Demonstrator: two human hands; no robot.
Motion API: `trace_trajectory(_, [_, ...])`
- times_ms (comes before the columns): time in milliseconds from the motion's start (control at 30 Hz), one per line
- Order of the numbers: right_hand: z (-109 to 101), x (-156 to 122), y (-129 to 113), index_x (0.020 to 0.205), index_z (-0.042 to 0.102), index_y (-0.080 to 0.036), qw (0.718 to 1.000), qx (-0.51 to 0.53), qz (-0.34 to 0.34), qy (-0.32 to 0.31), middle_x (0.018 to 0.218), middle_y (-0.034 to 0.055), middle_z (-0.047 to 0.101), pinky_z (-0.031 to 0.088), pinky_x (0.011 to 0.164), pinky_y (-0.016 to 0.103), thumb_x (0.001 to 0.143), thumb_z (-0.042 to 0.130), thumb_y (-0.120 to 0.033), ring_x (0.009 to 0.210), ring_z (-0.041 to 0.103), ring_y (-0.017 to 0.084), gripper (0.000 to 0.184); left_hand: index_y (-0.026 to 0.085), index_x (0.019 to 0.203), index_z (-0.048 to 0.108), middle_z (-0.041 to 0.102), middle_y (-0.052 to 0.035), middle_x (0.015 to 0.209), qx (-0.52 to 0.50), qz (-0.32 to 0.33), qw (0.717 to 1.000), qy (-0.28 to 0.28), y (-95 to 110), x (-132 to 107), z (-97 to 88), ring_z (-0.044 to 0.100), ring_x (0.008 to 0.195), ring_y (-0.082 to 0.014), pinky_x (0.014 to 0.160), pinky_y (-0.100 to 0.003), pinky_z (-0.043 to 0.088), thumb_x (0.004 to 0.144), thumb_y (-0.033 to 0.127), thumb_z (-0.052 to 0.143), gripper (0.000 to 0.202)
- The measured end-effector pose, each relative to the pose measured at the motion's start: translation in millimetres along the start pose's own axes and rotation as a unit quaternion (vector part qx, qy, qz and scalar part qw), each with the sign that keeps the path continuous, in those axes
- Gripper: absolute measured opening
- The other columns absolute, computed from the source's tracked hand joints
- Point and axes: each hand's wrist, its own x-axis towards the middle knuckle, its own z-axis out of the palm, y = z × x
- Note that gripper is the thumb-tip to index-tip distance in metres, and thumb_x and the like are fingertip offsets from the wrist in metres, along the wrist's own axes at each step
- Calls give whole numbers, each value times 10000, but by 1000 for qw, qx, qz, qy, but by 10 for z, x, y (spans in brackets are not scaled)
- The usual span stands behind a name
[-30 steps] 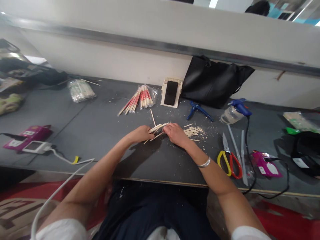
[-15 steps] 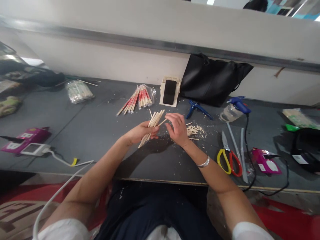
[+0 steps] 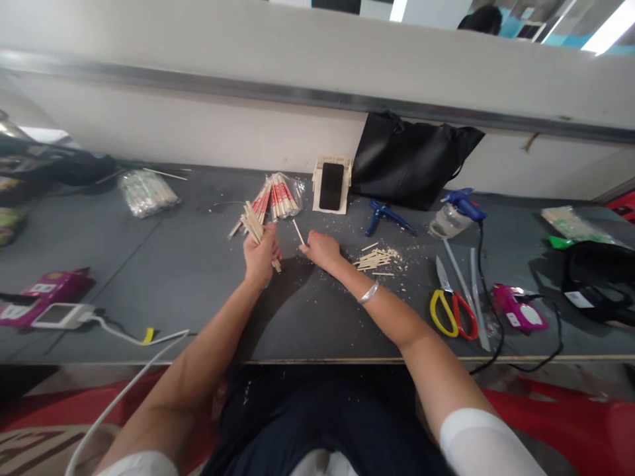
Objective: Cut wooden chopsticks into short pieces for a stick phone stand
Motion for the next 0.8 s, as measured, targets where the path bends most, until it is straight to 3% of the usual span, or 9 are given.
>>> trace_trajectory(100, [43, -44, 10, 813, 704, -182, 1000, 15, 7, 4, 860, 119, 765, 519, 724, 328, 889, 621, -220, 859, 734, 266, 119, 228, 671, 421, 339, 136, 399, 0, -26, 1000, -13, -76, -34, 14, 296, 305, -38, 323, -170, 301, 709, 497, 802, 469])
trace_trajectory(200, [53, -201, 94, 886, 694, -214, 999, 43, -17, 27, 893, 51, 767, 506, 740, 277, 957, 543, -274, 866, 719, 197, 178, 206, 748, 540, 352, 138, 403, -5, -51, 997, -54, -132, -103, 50, 322, 314, -47, 332, -180, 319, 676, 498, 825, 415])
trace_trajectory(267, [78, -325, 177, 958, 677, -227, 994, 73, -62, 57, 941, 27, 760, 504, 782, 268, 966, 540, -293, 877, 700, 173, 152, 185, 823, 621, 392, 127, 420, -7, -65, 993, -96, -163, -155, 94, 357, 338, -53, 354, -185, 348, 633, 482, 854, 423])
trace_trajectory(333, [121, -430, 269, 916, 665, -231, 981, 105, -128, 97, 916, 34, 747, 507, 800, 289, 935, 586, -285, 870, 682, 185, 98, 175, 792, 647, 475, 93, 480, -5, -72, 988, -136, -192, -201, 154, 422, 395, -56, 392, -185, 381, 593, 465, 881, 423])
trace_trajectory(467, [170, -530, 427, 814, 639, -240, 956, 146, -195, 161, 858, 51, 720, 518, 815, 329, 893, 598, -238, 872, 661, 210, 89, 177, 639, 590, 525, 49, 573, 10, -38, 988, -147, -240, -233, 292, 489, 529, -69, 479, -182, 417, 652, 485, 854, 405])
trace_trajectory(533, [139, -539, 484, 889, 641, -241, 940, 199, -194, 198, 863, 44, 712, 533, 784, 331, 891, 580, -254, 828, 656, 198, 62, 181, 622, 571, 523, 41, 589, 18, -3, 990, -143, -257, -229, 341, 495, 565, -77, 520, -191, 431, 706, 491, 820, 407])
trace_trajectory(667, [28, -540, 554, 1260, 553, -241, 898, 308, -203, 240, 1084, 71, 710, 561, 781, 347, 855, 636, -365, 910, 670, 201, 431, 186, 655, 572, 494, 46, 555, 21, 8, 983, -182, -314, -267, 373, 468, 514, -87, 495, -214, 411, 748, 485, 784, 378])
trace_trajectory(733, [-2, -542, 564, 1357, 500, -259, 897, 319, -221, 210, 1210, 86, 690, 554, 888, 384, 830, 677, -401, 1055, 663, 223, 574, 185, 686, 599, 499, 47, 559, 29, -1, 978, -208, -351, -320, 377, 452, 501, -87, 486, -219, 398, 726, 460, 791, 338])
trace_trajectory(800, [-6, -550, 555, 1371, 504, -268, 905, 317, -236, 160, 1283, 93, 670, 523, 983, 424, 821, 699, -429, 1158, 640, 244, 605, 183, 678, 613, 530, 36, 597, 40, 5, 974, -225, -372, -380, 390, 465, 538, -92, 528, -230, 430, 702, 456, 791, 326])
